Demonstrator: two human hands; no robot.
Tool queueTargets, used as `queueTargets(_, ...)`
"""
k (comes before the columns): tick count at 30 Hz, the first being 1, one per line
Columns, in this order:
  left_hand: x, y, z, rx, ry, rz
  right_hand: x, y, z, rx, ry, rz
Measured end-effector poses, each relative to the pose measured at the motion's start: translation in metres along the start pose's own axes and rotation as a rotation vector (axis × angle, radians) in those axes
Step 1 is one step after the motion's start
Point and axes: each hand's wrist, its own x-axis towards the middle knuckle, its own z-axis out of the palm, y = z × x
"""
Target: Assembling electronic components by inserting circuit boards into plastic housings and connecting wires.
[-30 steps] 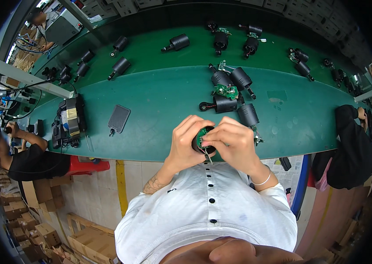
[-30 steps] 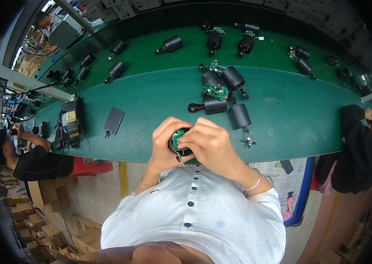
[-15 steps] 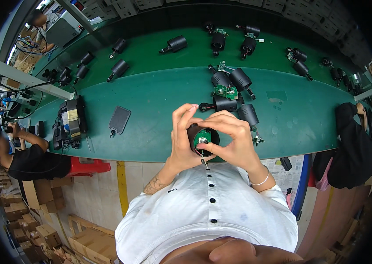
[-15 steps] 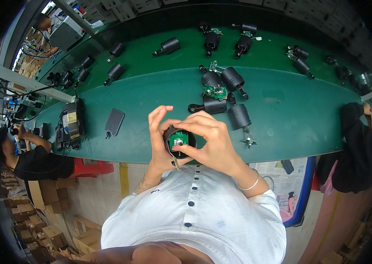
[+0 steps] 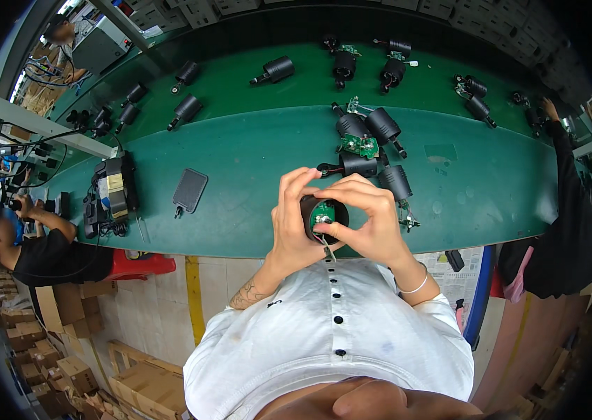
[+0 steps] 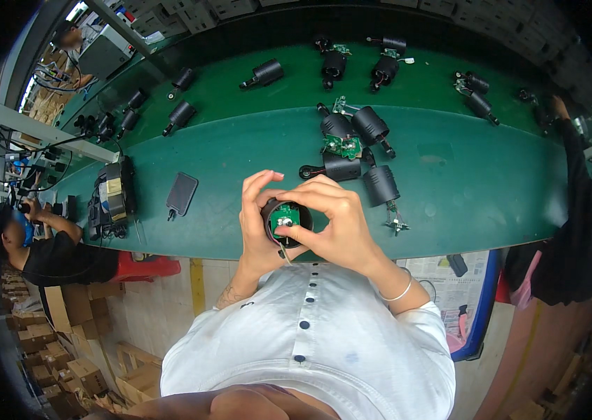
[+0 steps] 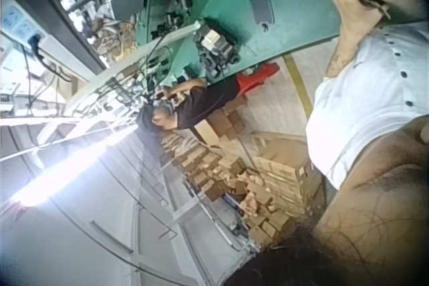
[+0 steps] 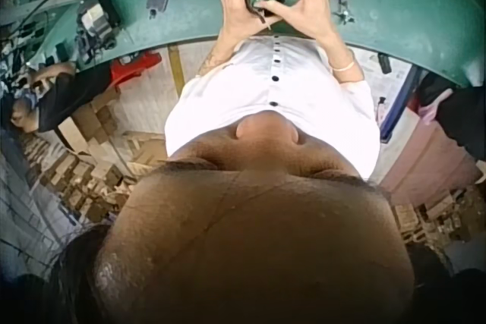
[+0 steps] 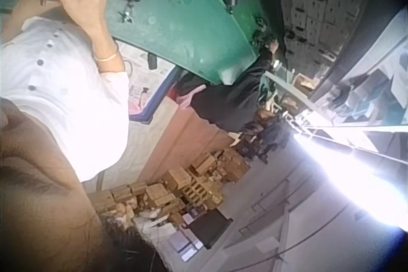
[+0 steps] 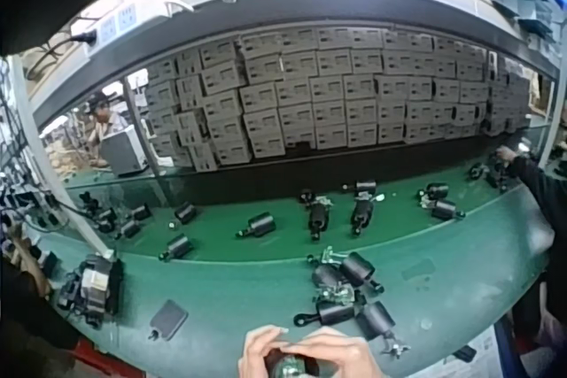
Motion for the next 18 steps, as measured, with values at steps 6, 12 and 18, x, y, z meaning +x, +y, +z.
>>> queueTargets(6, -0.008, 0.004, 0.009, -0.111, 0.132, -0.155, 0.007, -0.001, 0.004, 0.586, 0.106, 0.139)
queueTargets(12, -0.01, -0.001, 0.006, 0.121, 0.117, -0.246, -0.005, -0.008, 0.003, 0.014, 0.129, -0.2)
queueTargets(18, -0.007, -0.001, 0.008, 0.144, 0.101, -0.131, -0.01, -0.007, 0.014, -0.08, 0.367, -0.343)
